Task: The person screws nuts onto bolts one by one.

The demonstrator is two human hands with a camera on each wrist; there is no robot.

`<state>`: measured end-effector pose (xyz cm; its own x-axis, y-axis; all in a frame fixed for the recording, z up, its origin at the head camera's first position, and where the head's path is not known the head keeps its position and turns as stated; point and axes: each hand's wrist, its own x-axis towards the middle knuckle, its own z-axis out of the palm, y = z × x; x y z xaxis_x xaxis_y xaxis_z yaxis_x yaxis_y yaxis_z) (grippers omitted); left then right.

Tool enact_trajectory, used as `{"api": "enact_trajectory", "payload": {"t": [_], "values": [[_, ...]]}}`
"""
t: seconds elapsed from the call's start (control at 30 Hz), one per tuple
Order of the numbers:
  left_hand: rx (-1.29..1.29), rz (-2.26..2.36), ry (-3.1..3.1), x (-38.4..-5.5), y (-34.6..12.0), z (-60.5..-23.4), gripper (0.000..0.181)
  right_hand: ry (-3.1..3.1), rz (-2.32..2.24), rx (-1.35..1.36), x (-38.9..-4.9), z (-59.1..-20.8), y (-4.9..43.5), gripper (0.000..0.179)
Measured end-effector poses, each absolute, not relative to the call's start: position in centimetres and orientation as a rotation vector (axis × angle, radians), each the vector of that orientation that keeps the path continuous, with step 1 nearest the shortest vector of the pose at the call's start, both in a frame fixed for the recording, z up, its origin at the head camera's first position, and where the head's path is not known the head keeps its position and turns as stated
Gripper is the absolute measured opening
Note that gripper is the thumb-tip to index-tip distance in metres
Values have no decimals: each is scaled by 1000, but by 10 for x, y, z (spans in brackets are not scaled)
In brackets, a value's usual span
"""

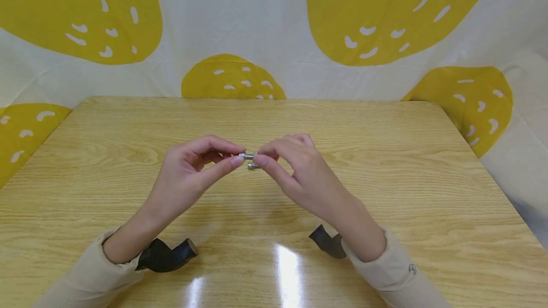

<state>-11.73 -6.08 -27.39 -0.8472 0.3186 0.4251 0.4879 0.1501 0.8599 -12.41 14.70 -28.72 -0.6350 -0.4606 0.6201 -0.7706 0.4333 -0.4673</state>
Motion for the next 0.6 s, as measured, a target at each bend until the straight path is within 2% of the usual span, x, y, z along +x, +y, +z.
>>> {"api": "enact_trajectory", "payload": {"t": [0.4,0.6], "values": [[-796,-1778,-2275,-118,-61,-275,11,-2154,1066,1126,-123,-284,143,37],[-794,-1786,-2274,-117,-61,-274,13,-2152,1066,1124,-124,-285,143,33]]}}
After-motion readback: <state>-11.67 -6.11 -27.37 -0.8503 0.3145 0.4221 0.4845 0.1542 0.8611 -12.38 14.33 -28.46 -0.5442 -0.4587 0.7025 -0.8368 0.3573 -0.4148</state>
